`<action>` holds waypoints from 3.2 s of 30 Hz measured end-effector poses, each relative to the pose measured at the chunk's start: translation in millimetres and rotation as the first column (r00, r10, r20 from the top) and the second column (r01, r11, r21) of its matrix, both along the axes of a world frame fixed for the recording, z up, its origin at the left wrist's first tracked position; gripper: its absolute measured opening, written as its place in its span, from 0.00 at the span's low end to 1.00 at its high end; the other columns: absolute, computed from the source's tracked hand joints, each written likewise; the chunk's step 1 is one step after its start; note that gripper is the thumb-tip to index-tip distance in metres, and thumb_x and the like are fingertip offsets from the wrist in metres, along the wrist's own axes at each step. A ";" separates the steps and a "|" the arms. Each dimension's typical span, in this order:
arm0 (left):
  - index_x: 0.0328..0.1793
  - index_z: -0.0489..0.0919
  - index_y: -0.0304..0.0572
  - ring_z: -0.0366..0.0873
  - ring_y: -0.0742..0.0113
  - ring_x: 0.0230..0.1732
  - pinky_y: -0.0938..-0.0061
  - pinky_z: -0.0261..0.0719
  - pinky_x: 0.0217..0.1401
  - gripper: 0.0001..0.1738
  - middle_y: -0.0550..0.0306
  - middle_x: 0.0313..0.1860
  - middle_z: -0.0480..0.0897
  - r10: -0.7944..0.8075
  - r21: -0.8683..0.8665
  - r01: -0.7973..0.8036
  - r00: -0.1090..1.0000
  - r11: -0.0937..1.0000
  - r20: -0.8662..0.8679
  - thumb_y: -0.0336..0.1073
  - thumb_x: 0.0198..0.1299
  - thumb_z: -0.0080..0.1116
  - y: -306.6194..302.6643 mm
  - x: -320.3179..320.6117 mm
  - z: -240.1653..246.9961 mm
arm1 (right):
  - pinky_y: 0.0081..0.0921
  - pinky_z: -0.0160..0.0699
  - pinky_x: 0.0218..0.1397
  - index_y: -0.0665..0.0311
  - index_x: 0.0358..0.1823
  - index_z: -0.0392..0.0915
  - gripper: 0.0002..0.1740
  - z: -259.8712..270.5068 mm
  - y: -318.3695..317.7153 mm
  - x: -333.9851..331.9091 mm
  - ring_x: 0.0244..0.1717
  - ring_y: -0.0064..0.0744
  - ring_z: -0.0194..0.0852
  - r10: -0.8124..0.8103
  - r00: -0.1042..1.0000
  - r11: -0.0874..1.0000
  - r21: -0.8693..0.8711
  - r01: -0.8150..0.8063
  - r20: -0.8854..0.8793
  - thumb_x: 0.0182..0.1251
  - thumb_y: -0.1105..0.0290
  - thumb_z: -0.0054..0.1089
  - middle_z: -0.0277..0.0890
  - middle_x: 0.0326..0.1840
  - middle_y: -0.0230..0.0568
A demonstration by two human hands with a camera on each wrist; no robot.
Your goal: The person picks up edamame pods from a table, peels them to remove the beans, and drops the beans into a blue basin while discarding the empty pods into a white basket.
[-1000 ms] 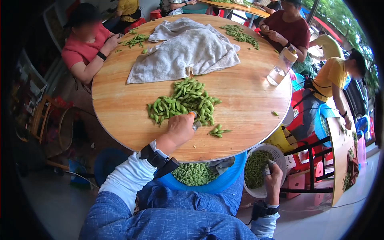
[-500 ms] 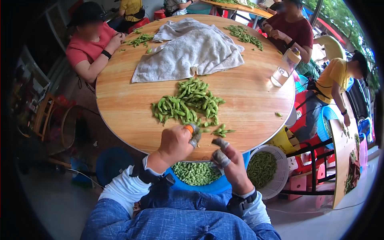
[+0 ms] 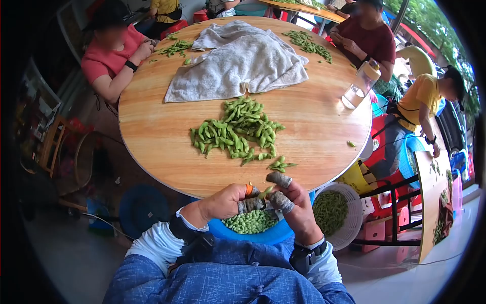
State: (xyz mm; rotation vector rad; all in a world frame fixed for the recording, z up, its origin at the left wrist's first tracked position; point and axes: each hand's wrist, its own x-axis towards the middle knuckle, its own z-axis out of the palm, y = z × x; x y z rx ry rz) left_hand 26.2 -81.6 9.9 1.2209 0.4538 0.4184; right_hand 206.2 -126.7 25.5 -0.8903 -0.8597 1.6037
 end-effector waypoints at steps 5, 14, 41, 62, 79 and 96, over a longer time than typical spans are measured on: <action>0.40 0.74 0.36 0.69 0.82 0.34 0.82 0.69 0.38 0.10 0.66 0.30 0.77 0.204 0.274 -0.163 0.971 0.948 -0.128 0.32 0.54 0.54 -14.3 9.6 3.8 | 0.17 0.68 0.42 0.68 0.46 0.71 0.13 -23.3 -6.5 2.8 0.35 0.18 0.69 0.043 0.994 0.993 -0.107 -0.054 -0.103 0.59 0.72 0.51 0.73 0.36 0.30; 0.33 0.74 0.34 0.72 0.68 0.23 0.76 0.69 0.28 0.12 0.51 0.22 0.75 0.376 0.627 -0.150 0.894 0.765 -0.244 0.37 0.52 0.56 -23.3 10.7 20.8 | 0.17 0.68 0.37 0.68 0.45 0.71 0.14 -5.7 -17.3 2.8 0.34 0.22 0.69 -0.121 0.986 0.992 -0.061 0.114 -0.116 0.58 0.70 0.52 0.74 0.38 0.33; 0.40 0.74 0.37 0.74 0.52 0.28 0.64 0.72 0.28 0.20 0.49 0.25 0.75 0.489 0.887 -0.004 0.836 0.461 -0.251 0.28 0.33 0.53 -29.2 10.6 19.6 | 0.11 0.59 0.36 0.68 0.47 0.68 0.16 -5.5 -33.9 10.4 0.35 0.13 0.60 0.096 0.992 0.995 0.005 -0.097 0.086 0.62 0.67 0.49 0.69 0.37 0.27; 0.30 0.74 0.36 0.73 0.54 0.24 0.65 0.71 0.24 0.15 0.51 0.21 0.73 0.491 0.934 0.134 0.821 0.332 -0.293 0.27 0.29 0.51 -29.0 12.0 29.9 | 0.18 0.63 0.49 0.70 0.46 0.66 0.14 -1.3 -31.4 10.2 0.43 0.20 0.66 0.132 0.986 0.990 0.033 -0.136 0.104 0.62 0.70 0.48 0.70 0.42 0.33; 0.31 0.72 0.35 0.74 0.55 0.27 0.65 0.72 0.26 0.10 0.51 0.22 0.73 0.480 0.955 0.141 0.839 0.261 -0.255 0.28 0.38 0.52 -31.1 13.8 14.0 | 0.15 0.65 0.42 0.68 0.39 0.71 0.08 -7.5 -27.9 6.8 0.37 0.18 0.67 0.053 0.997 0.991 -0.129 -0.044 0.064 0.59 0.74 0.50 0.72 0.35 0.30; 0.28 0.70 0.46 0.52 0.78 0.12 0.82 0.50 0.15 0.19 0.66 0.13 0.61 0.379 -0.503 -0.279 0.919 0.818 0.107 0.50 0.62 0.37 -40.1 17.9 -21.1 | 0.19 0.65 0.46 0.69 0.41 0.70 0.10 -56.2 -20.8 -4.1 0.40 0.21 0.67 0.045 0.996 0.966 0.259 -0.024 -0.077 0.59 0.73 0.51 0.72 0.39 0.33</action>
